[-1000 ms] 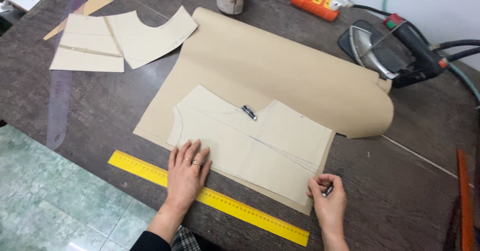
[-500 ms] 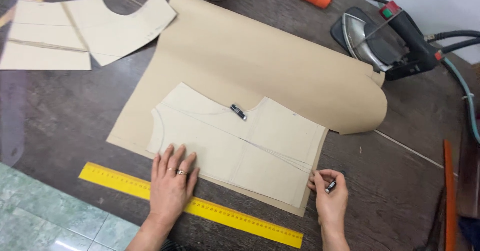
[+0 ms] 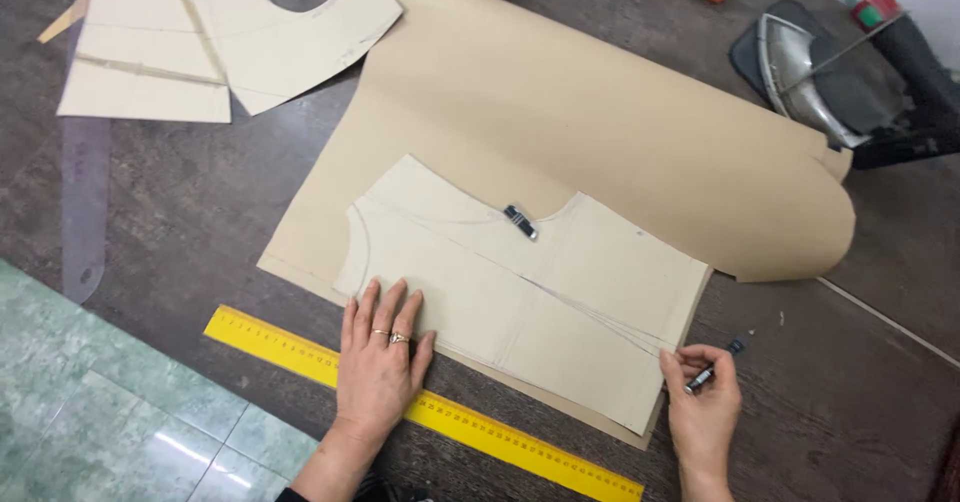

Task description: The person uses a yellow ruler and a black pen to draw straight lines and curves on a paper pattern placed on a large sheet of brown paper. They measure and mark the pattern, then trace its outline onto the brown paper.

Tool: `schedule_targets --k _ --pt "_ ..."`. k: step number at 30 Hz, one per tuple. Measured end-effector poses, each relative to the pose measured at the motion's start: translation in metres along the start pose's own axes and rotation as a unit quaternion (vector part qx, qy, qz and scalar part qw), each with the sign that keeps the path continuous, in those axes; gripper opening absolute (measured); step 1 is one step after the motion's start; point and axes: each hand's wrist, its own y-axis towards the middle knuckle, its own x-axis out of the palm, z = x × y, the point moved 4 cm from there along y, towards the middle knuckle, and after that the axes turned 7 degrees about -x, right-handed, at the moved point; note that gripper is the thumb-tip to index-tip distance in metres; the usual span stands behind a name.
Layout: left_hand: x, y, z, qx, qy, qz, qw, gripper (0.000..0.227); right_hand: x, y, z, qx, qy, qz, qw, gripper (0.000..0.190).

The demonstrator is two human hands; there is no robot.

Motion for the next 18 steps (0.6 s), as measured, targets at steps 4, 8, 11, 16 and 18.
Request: schedule_targets --k 4,8,11,16,18 --pt "-0.008 0.001 0.001 -0.012 0.015 0.027 0.999 0.049 -0.002 -0.003 -0.009 0.044 -0.031 -0.016 0.998 0.018" --pt "-0.009 0.001 -0.001 -0.039 0.041 0.039 0.998 0.052 -0.002 -0.002 0.021 0.008 -0.017 -0.006 1.000 0.016" --pt "-0.010 0.000 -0.003 -0.062 0.054 0.045 0.996 0.053 -0.004 0.000 0.034 -0.019 0.004 0.007 1.000 0.019" --pt "-0.009 0.001 -0.005 -0.073 0.052 0.032 0.995 0.054 -0.004 0.000 0.030 -0.011 -0.024 0.013 1.000 0.018" --pt "-0.010 0.002 -0.005 -0.072 0.048 0.032 0.996 0.054 -0.005 -0.001 0.018 0.000 -0.044 0.005 0.999 0.017"
